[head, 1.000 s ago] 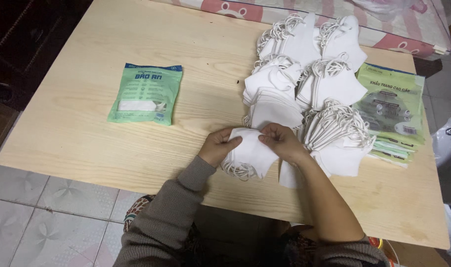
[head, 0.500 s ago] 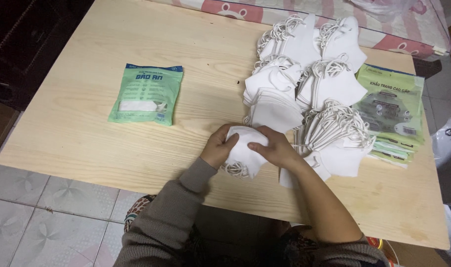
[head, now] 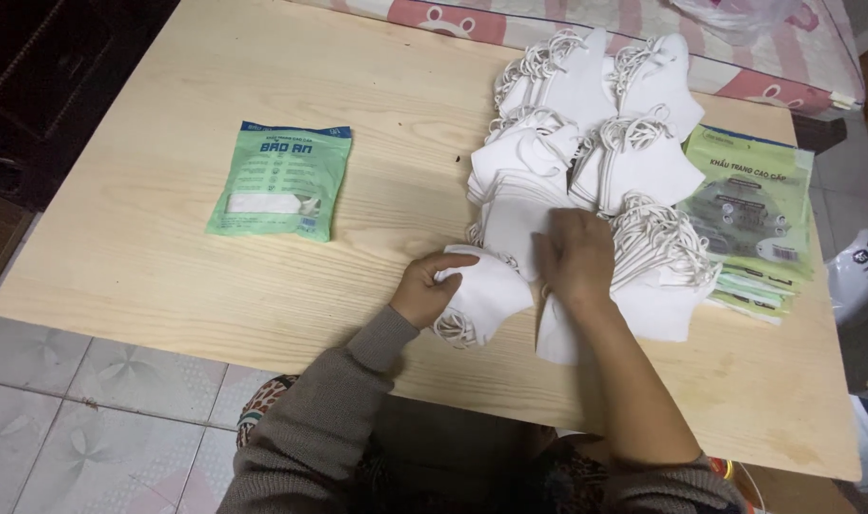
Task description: Sort and unfold face masks from a pile into organized stacks
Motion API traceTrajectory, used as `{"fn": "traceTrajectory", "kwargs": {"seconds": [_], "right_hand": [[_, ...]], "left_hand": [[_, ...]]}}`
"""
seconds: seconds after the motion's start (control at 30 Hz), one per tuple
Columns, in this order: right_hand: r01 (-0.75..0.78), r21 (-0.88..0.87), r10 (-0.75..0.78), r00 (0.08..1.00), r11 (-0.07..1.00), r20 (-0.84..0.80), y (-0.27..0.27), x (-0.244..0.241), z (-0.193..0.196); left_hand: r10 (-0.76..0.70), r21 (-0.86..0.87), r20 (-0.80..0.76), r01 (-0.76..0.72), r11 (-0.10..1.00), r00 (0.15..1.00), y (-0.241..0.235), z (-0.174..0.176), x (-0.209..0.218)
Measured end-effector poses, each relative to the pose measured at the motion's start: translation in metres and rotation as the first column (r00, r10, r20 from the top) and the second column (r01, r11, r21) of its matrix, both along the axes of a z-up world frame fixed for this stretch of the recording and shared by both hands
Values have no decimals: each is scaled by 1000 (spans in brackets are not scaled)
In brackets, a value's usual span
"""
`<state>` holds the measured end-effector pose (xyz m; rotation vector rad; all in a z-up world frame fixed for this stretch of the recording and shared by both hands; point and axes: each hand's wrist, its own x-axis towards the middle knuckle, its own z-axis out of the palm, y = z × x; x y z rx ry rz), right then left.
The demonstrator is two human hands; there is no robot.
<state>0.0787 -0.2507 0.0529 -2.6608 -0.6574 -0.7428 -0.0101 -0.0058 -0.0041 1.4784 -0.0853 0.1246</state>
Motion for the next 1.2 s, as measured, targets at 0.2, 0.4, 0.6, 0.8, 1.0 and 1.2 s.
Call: {"fn": "traceTrajectory", "kwargs": {"seconds": [0.2,0.4,0.6,0.8,1.0,1.2], "right_hand": [[59,-52,-66,986,997,-154,5,-6,1],[-8,155,38,980,988,-196,15,-11,6],[-36,667,159,979,745,-124,3,-13,38],[112,578,345,706,808,-619,21,-18,31],[240,628,495,438,740,-751,44,-34,19],[156,533,256,744,832,-617,35,-26,30]], "left_hand": [[-33,-34,-58,31,999,998,5,10,1],[-1,-35,-83,-2,999,997,5,14,1],[82,-173,-225,-123,977,971,3,19,1],[41,-244,-394,-147,959,918,14,17,4],[25,-314,-329,-134,940,944,-1,66,-5],[83,-239,-363,-179,954,928,5,33,-1]]}}
